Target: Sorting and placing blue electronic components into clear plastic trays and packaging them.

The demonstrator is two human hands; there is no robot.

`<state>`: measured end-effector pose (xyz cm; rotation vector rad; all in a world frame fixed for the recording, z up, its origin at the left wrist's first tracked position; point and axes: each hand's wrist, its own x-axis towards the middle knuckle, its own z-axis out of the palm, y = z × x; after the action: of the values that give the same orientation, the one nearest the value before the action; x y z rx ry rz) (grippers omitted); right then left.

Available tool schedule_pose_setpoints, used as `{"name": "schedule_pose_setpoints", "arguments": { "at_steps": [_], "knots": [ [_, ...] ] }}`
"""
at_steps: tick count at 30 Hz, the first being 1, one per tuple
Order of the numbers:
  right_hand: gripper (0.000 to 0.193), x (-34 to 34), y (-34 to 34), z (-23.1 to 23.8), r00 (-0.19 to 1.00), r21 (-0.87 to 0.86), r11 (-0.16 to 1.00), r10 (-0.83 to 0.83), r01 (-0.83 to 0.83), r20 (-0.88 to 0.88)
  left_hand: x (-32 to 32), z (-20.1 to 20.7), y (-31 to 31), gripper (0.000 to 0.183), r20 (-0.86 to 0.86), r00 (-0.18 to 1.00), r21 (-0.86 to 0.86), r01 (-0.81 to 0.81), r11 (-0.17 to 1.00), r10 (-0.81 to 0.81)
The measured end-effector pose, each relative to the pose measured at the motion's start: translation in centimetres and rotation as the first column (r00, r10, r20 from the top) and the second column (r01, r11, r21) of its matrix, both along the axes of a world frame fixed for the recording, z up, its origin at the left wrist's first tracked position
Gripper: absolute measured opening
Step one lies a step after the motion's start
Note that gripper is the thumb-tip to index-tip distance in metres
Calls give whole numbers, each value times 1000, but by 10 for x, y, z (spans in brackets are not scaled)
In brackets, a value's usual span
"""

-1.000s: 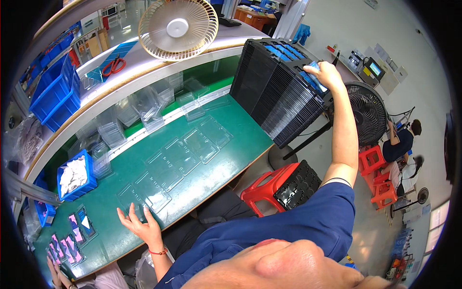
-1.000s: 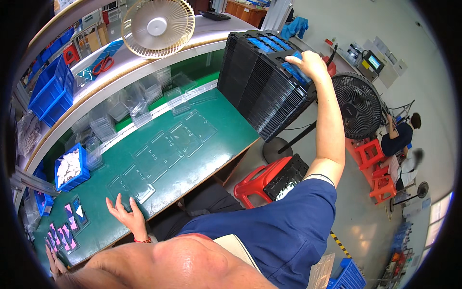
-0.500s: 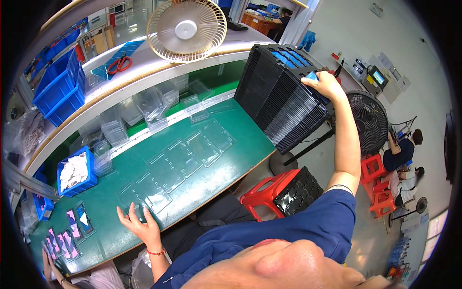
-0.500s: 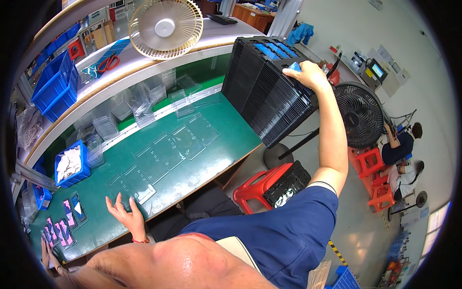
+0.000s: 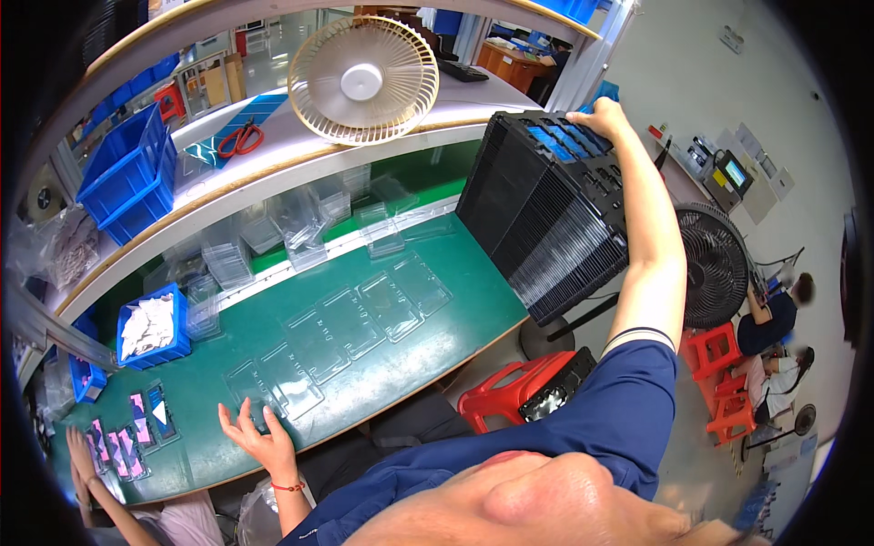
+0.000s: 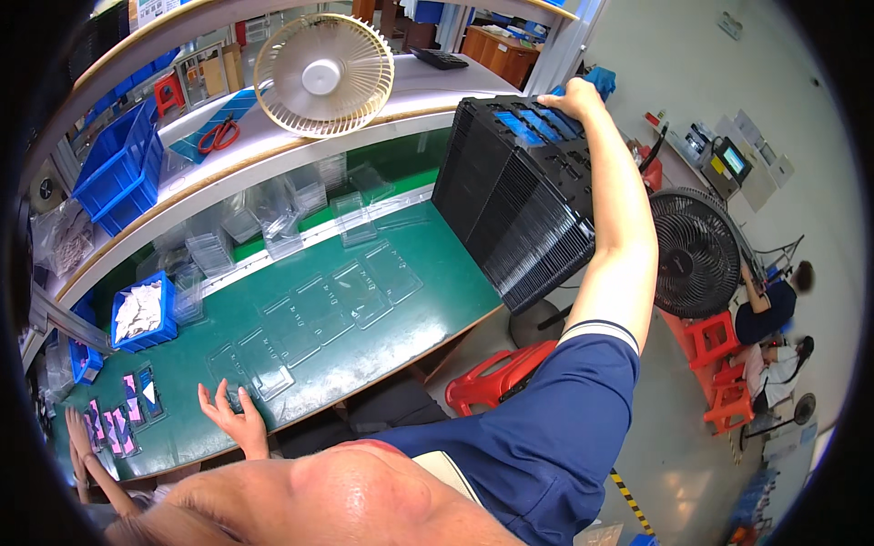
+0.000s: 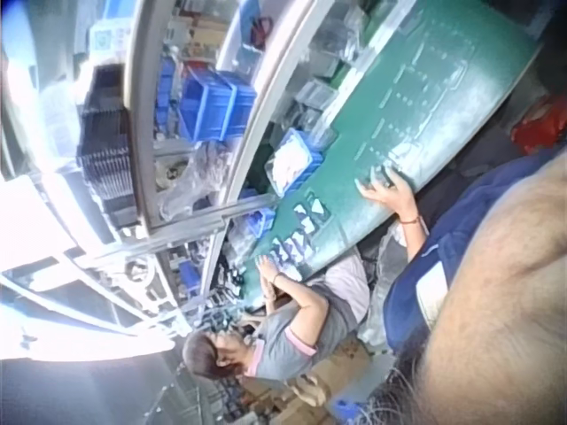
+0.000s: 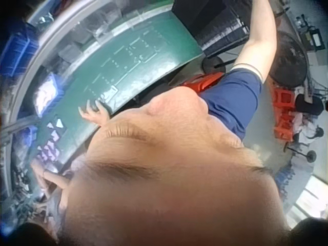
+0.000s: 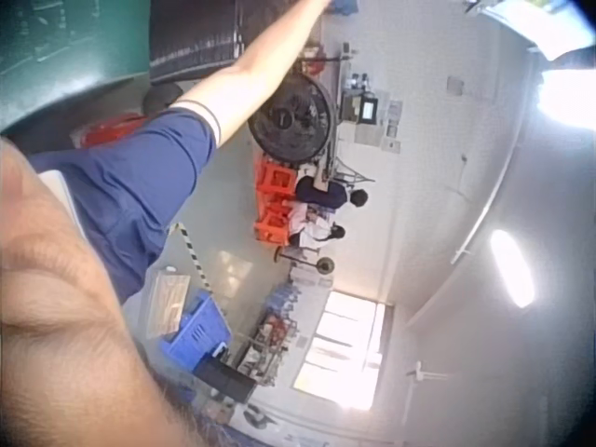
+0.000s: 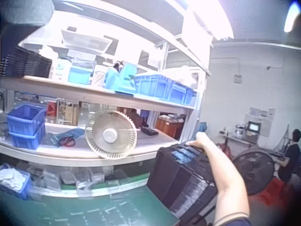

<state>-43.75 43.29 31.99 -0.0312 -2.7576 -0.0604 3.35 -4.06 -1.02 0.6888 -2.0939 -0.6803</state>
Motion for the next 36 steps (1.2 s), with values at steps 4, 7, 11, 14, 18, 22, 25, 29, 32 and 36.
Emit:
{"name": "schedule_pose_setpoints", "arguments": {
  "at_steps": [4, 7, 11, 14, 18, 22, 25, 29, 32, 36],
  "knots": [
    [75, -18, -6, -28, 996, 3, 997, -79, 79, 46, 3, 0, 0, 29, 30, 999, -39, -31, 999, 32],
    [77, -26, -7, -24, 989, 12, 995, -95, 95, 114, 1, -1, -1, 28, 33, 999, -33, -37, 999, 38],
    [87, -45, 11, -29, 983, 10, 999, -46, 45, 177, 1, 2, 1, 26, 45, 998, -60, -42, 997, 45],
    [94, -45, 12, -32, 979, -36, 999, -21, 28, 202, 0, 0, 2, 26, 36, 998, -53, -49, 997, 51],
    [88, -29, -3, -22, 974, 13, 997, -73, 72, 212, -2, -1, 3, 26, 47, 997, -45, -64, 997, 66],
    [72, 0, -21, -11, 998, 132, 989, -62, 63, -11, -2, 0, 1, 25, 50, 996, -71, -69, 995, 73],
    [94, -22, -17, -11, 998, 23, 999, 34, -35, 43, -2, 1, -1, 24, 18, 999, -71, -42, 997, 44],
    [109, -35, -41, -28, 978, 2, 986, 166, -168, 126, 3, 6, 4, 23, -27, 997, -64, -79, 995, 77],
    [96, -44, -7, -39, 929, -81, 926, 369, -368, 9, 0, 2, 2, 25, -44, 995, -66, -94, 993, 91],
    [93, -50, -3, -36, 929, -189, 933, 335, -305, 158, 3, -1, 6, 25, -108, 991, 16, -83, 996, 84]
  ]
}}
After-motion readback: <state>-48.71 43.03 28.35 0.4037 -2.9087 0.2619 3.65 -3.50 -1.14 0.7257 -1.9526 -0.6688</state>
